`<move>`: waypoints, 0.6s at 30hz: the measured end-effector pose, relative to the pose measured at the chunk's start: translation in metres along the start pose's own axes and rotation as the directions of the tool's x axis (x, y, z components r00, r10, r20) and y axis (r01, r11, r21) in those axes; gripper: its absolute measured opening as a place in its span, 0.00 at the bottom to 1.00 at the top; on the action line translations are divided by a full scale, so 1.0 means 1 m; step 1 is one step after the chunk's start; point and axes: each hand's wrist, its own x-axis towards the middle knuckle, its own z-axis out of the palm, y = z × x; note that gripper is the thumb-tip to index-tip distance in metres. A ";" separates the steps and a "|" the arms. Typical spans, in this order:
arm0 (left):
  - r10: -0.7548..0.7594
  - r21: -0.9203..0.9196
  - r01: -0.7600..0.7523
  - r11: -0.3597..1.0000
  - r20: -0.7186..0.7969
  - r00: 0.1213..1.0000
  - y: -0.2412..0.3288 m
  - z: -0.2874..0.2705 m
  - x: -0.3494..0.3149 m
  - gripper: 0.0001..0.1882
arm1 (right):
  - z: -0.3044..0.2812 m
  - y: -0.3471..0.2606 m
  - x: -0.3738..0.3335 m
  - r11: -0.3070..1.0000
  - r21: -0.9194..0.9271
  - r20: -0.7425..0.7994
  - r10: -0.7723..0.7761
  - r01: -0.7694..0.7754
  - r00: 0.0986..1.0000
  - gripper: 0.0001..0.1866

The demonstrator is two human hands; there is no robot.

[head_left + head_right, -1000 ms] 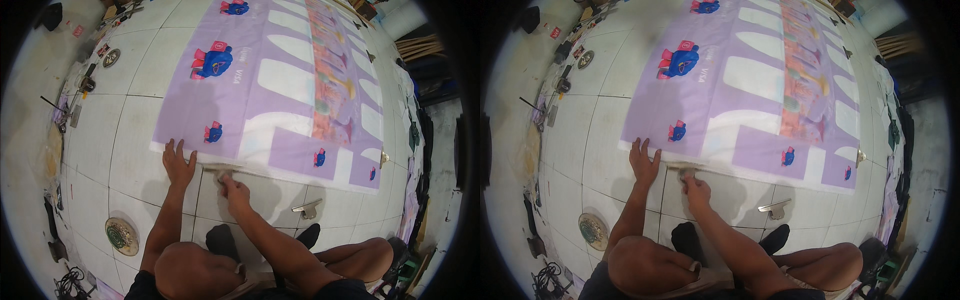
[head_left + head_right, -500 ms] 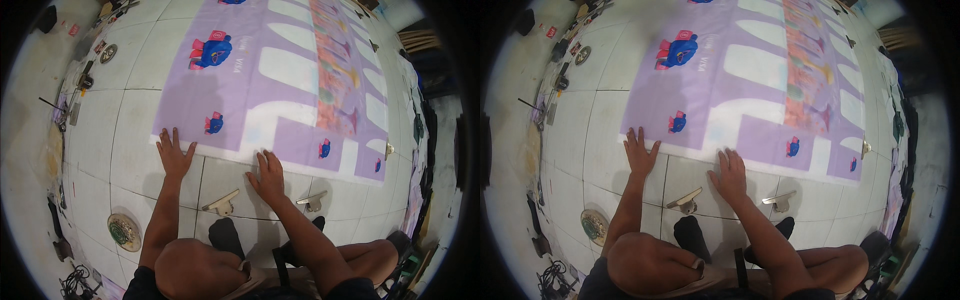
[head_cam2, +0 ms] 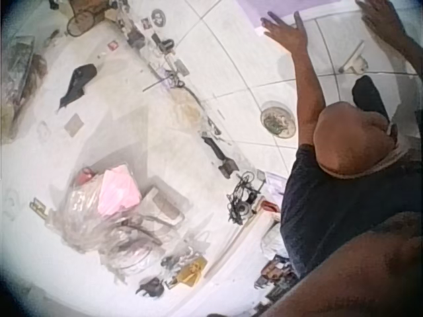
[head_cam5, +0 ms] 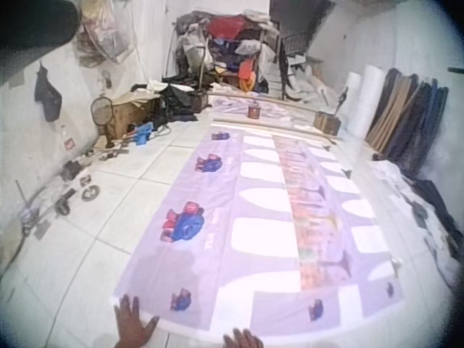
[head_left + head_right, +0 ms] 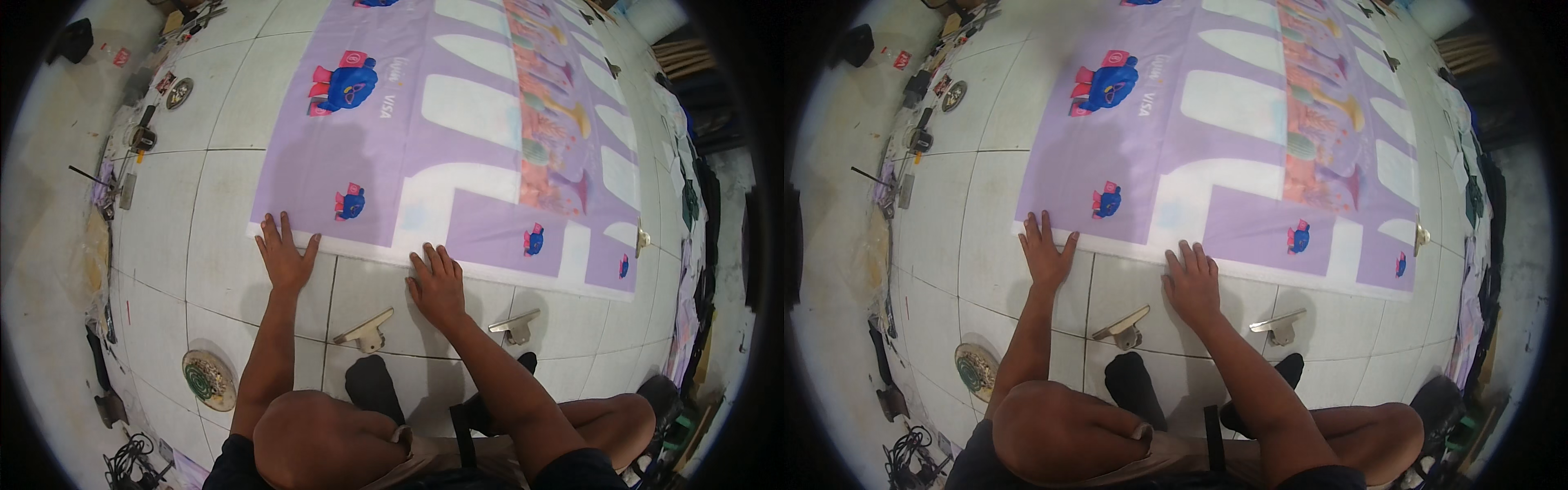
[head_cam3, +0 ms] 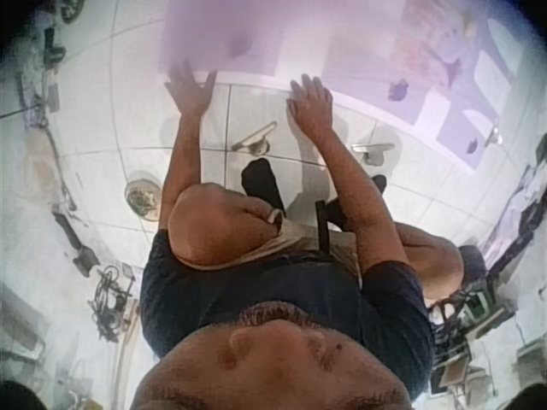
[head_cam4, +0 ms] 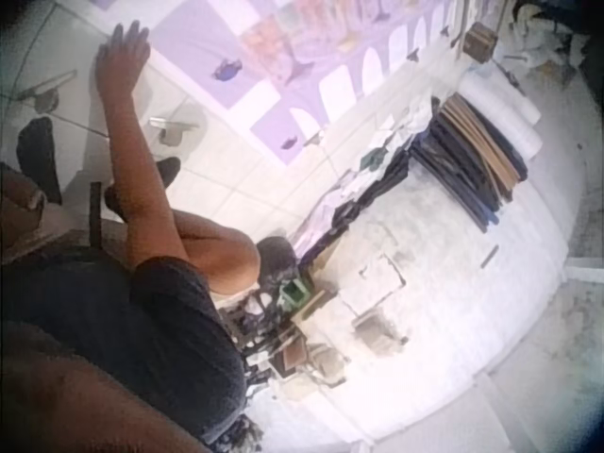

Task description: The person spreads a large piece of printed fabric on the floor, secures it with clips, and uses a handheld iron to smooth the edges while working on their lap and the floor.

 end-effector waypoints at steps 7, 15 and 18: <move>-0.010 -0.039 0.009 0.999 -0.021 1.000 -0.003 0.008 -0.004 0.46 | -0.002 -0.001 -0.005 0.999 -0.039 -0.021 -0.010 0.010 1.000 0.27; 0.016 -0.040 -0.019 0.999 -0.082 0.997 -0.009 0.011 -0.007 0.45 | -0.051 -0.072 -0.042 0.876 0.185 0.740 0.174 -0.446 0.649 0.30; -0.002 -0.021 0.001 1.000 -0.062 0.998 -0.009 0.011 -0.006 0.45 | -0.023 -0.096 -0.067 0.760 0.276 0.712 0.251 -0.589 0.656 0.30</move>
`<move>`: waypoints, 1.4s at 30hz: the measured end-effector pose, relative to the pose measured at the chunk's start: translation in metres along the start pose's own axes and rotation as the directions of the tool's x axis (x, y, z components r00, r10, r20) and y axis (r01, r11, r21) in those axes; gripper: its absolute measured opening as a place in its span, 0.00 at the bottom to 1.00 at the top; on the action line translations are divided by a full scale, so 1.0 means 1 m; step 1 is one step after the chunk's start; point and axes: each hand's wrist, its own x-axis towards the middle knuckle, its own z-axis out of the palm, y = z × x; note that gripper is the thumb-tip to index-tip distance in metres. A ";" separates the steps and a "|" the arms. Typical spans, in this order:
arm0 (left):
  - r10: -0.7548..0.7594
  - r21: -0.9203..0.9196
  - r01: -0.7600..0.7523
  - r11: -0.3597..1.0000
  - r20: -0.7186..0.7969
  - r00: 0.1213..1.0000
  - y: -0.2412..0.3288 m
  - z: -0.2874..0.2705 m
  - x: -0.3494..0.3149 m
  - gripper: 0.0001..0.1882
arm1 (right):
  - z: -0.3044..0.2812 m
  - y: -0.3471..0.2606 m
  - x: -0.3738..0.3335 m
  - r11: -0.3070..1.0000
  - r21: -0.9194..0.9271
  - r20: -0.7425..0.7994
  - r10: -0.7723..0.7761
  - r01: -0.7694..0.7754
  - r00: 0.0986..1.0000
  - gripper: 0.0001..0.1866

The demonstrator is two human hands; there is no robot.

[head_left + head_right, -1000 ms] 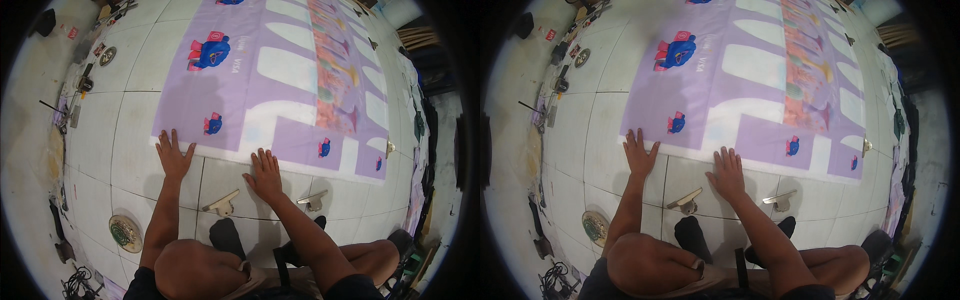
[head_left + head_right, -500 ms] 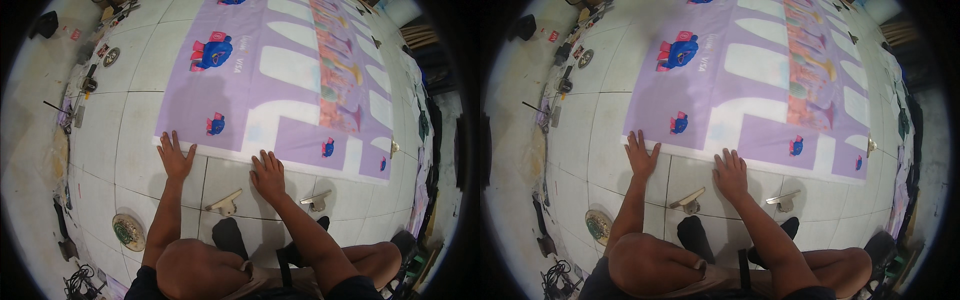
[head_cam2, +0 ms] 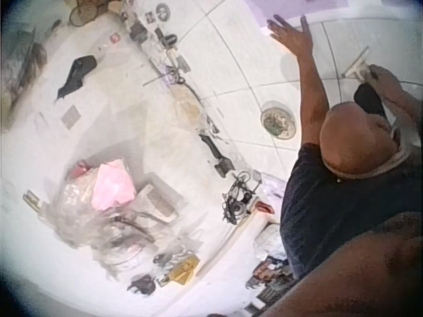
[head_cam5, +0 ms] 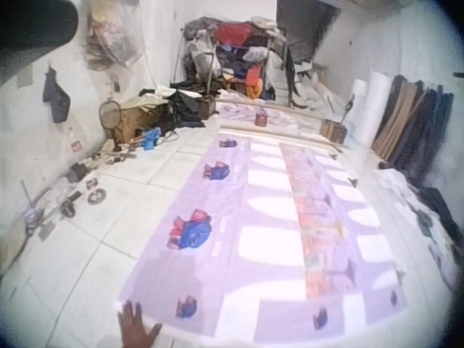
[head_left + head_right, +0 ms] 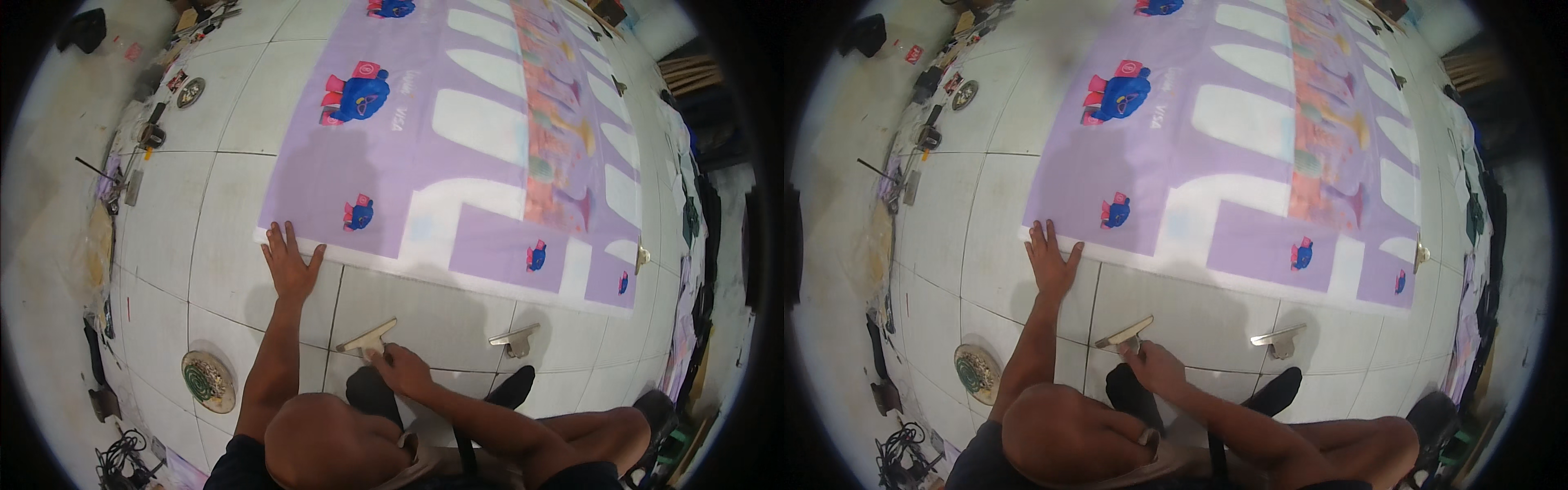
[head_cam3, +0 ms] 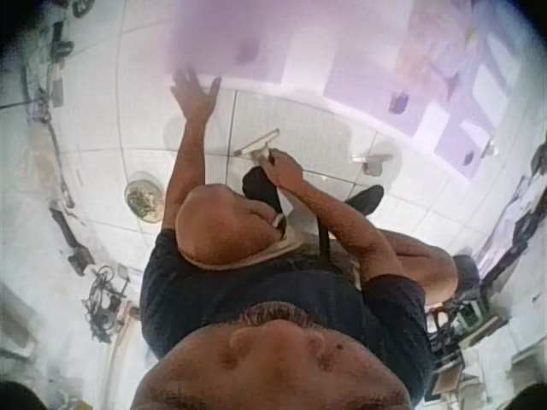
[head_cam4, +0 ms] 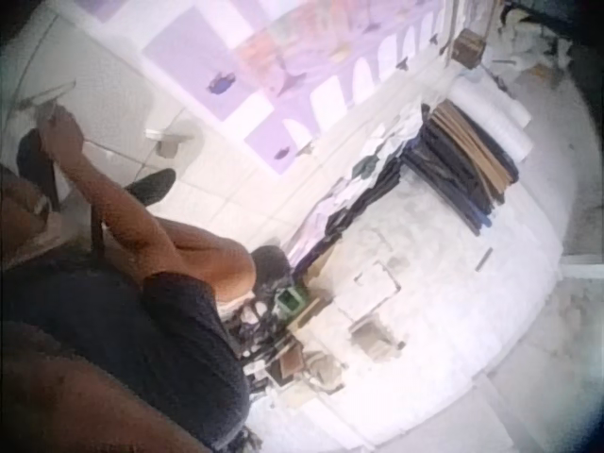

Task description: The person spreads a large piece of printed fabric on the floor, secures it with clips, and uses a handheld iron to smooth the edges while working on their lap and the floor.

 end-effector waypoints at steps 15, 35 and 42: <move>0.018 -0.023 -0.019 1.000 -0.038 0.999 0.003 -0.003 0.002 0.45 | -0.025 0.039 0.017 0.688 0.724 -0.139 0.209 -0.044 0.968 0.38; 0.020 -0.008 -0.020 1.000 -0.023 1.000 0.004 -0.002 0.002 0.47 | -0.008 -0.012 0.094 0.086 0.968 -0.252 0.387 0.237 0.887 0.24; 0.010 0.008 -0.010 1.000 -0.006 1.000 0.005 -0.002 0.001 0.46 | 0.007 -0.032 0.102 0.047 0.972 -0.232 0.386 0.232 0.893 0.26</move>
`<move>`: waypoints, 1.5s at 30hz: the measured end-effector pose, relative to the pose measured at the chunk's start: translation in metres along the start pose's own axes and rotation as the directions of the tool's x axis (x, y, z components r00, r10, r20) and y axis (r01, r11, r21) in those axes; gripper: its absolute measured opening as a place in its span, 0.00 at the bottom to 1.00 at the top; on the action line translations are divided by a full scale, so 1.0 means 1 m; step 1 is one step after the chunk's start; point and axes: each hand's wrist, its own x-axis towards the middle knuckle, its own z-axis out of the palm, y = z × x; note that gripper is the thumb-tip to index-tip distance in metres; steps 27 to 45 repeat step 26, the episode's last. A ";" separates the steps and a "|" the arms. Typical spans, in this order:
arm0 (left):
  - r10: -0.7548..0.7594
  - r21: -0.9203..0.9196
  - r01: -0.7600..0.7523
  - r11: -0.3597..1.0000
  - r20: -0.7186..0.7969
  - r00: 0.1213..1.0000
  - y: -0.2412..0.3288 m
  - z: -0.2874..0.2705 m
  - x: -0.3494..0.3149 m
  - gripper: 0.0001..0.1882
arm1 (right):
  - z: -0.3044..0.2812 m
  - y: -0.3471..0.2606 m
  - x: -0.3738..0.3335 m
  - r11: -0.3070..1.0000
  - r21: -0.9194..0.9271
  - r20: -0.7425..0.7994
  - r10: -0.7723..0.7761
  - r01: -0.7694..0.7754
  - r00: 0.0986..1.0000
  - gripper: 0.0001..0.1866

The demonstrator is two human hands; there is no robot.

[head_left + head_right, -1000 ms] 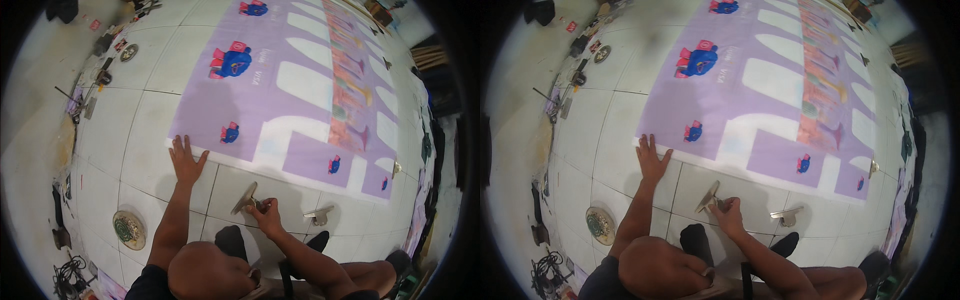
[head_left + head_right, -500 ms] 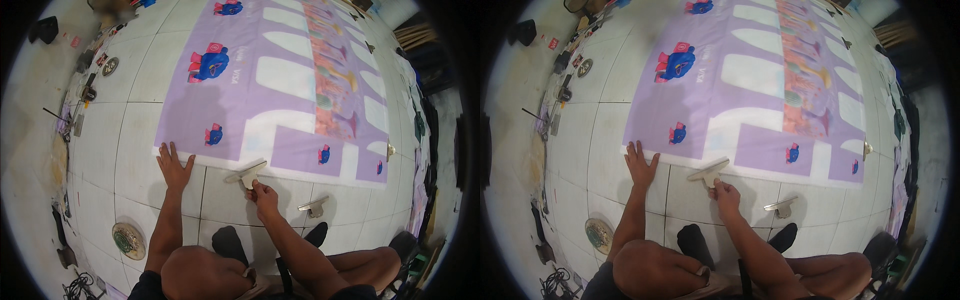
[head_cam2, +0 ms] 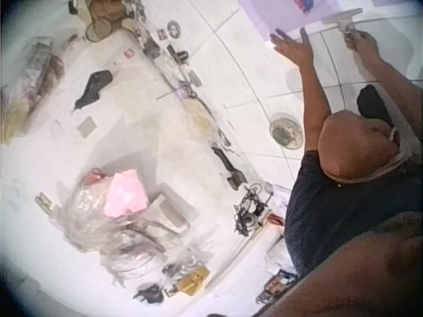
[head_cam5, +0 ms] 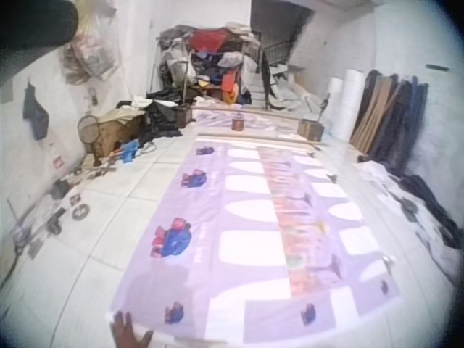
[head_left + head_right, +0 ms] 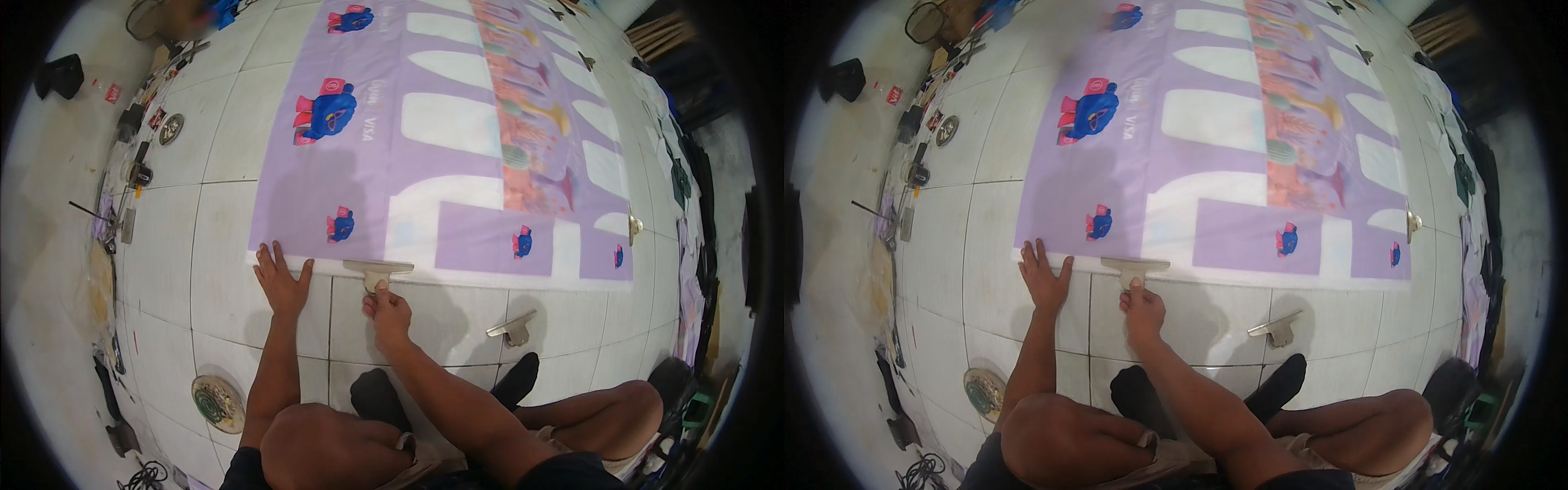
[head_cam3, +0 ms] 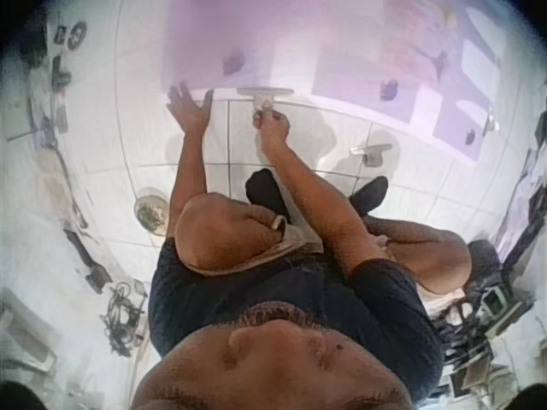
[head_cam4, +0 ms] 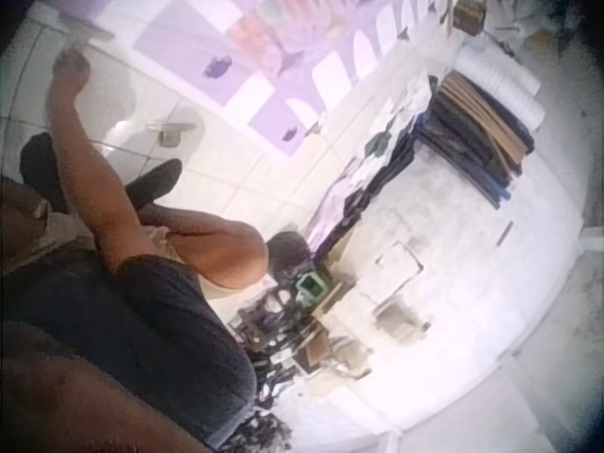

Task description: The person spreads a large piece of printed fabric on the floor, secures it with clips, and uses a handheld iron to smooth the edges while working on their lap and the floor.

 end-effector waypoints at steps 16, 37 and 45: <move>0.020 -0.067 -0.021 0.998 -0.019 1.000 -0.015 -0.003 0.007 0.31 | 0.051 0.040 -0.008 0.998 -0.056 0.094 0.038 -0.032 0.995 0.30; -0.009 -0.166 0.037 0.985 0.169 0.986 -0.029 -0.020 0.033 0.26 | 0.102 0.071 -0.009 0.986 -0.164 0.066 0.034 -0.022 0.997 0.31; -0.009 -0.166 0.037 0.985 0.169 0.986 -0.029 -0.020 0.033 0.26 | 0.102 0.071 -0.009 0.986 -0.164 0.066 0.034 -0.022 0.997 0.31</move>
